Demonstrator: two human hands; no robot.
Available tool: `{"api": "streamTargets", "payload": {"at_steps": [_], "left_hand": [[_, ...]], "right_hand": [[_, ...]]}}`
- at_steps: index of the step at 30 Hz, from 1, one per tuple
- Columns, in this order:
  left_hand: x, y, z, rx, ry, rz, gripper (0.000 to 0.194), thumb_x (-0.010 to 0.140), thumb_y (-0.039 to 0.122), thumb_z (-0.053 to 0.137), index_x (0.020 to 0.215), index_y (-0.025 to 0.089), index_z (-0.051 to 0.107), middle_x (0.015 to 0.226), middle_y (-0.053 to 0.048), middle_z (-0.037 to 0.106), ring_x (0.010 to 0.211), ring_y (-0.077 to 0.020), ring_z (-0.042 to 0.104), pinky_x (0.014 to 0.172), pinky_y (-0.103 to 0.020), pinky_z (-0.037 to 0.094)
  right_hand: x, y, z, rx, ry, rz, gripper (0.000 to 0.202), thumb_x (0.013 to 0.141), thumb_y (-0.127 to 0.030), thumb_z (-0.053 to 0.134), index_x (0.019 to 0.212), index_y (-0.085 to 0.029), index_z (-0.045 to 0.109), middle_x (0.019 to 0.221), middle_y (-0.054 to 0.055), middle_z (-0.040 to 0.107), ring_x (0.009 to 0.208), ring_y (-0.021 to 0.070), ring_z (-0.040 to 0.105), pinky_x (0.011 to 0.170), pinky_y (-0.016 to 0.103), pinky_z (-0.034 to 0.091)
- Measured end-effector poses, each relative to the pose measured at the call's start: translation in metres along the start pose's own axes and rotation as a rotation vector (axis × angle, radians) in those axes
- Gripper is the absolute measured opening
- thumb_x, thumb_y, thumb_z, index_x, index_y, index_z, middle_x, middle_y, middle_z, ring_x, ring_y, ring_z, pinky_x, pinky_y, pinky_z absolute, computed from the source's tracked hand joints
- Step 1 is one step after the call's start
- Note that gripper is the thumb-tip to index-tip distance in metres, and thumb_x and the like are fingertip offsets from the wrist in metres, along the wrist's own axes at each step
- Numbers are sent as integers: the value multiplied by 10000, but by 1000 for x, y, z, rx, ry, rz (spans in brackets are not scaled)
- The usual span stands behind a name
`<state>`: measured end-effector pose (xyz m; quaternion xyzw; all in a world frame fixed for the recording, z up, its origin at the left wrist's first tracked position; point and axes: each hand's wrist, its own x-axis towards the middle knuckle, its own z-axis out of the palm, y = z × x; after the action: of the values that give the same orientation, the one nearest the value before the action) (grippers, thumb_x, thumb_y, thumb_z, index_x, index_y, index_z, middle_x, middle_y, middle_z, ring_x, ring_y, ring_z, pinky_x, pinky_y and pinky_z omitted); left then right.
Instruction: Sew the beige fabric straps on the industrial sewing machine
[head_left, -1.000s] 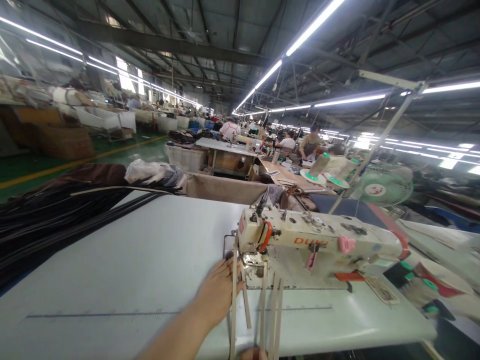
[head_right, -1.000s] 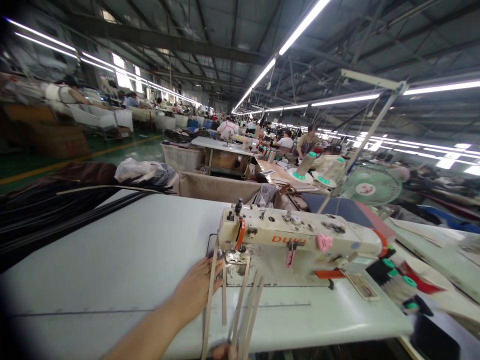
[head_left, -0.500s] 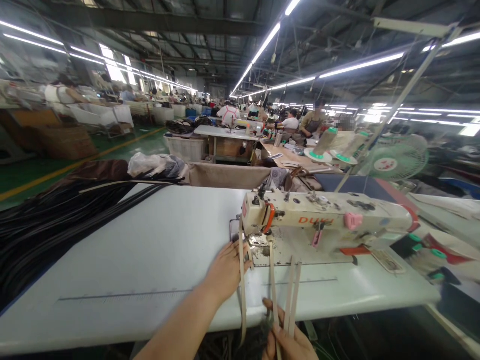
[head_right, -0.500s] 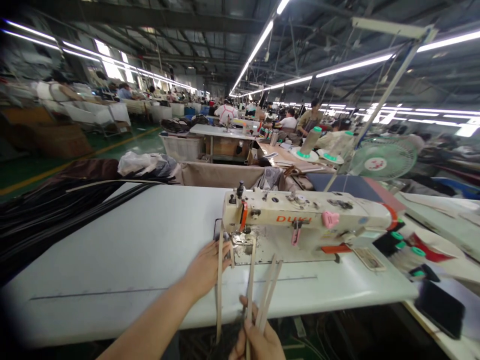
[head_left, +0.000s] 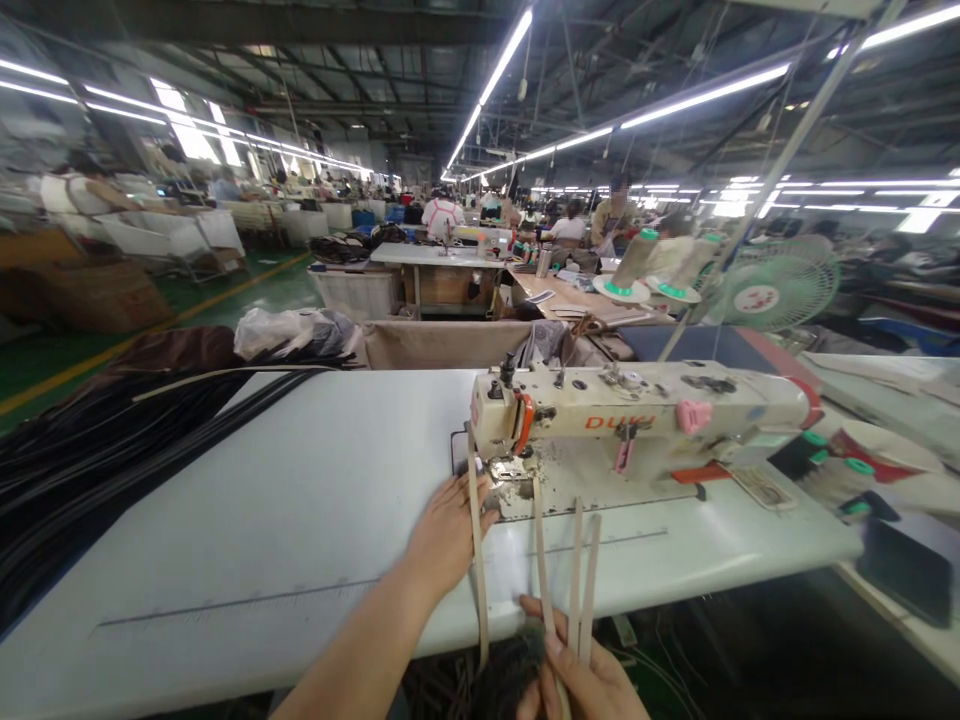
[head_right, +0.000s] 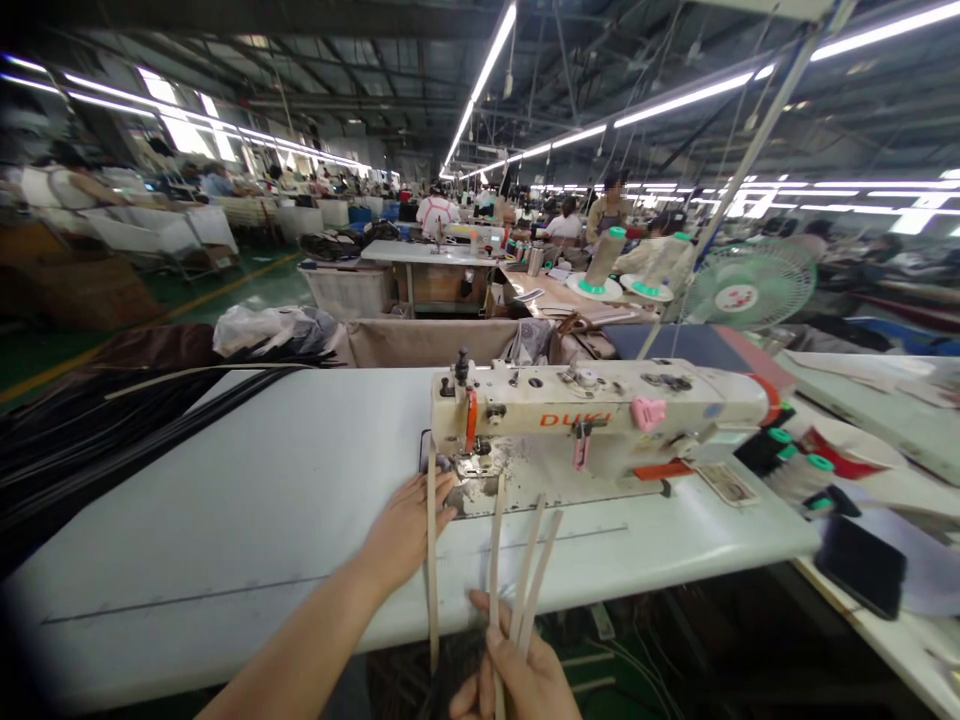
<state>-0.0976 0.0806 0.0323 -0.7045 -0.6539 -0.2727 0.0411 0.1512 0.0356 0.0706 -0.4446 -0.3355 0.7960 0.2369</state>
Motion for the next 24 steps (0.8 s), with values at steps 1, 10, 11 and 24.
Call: {"api": "streamTargets", "payload": {"at_steps": [1,10,11,24], "left_hand": [[0,0,0,2,2,1,416,1080,372,477,1450,199,549,1467,-109,639,1395,-278,571,1187,-514,459],[0,0,0,5,6,11,409,1087,384,465,1426,181,573,1475,-120,631,1396,-287,570,1183,-531,465],[-1,0,0,2,10,15,408,1087,381,466,1427,181,570,1471,-121,634,1394,-286,572,1182,-531,466],[0,0,-8,-39,-5,25,381,1092,359,464,1413,188,577,1419,-120,671,1373,-289,590,1175,-537,472]], "right_hand": [[0,2,-1,5,-27,-20,877,813,-592,799,1498,-115,529,553,65,725,509,182,700,487,217,503],[14,17,-6,45,-180,-42,841,774,-570,824,1429,-104,579,483,-27,637,450,177,663,494,256,520],[18,19,-6,55,-193,-36,868,755,-593,824,1426,-99,578,456,-37,617,422,181,653,457,246,493],[31,31,-9,83,-230,-22,957,794,-574,789,1523,-60,441,424,-47,600,377,193,637,383,231,456]]}}
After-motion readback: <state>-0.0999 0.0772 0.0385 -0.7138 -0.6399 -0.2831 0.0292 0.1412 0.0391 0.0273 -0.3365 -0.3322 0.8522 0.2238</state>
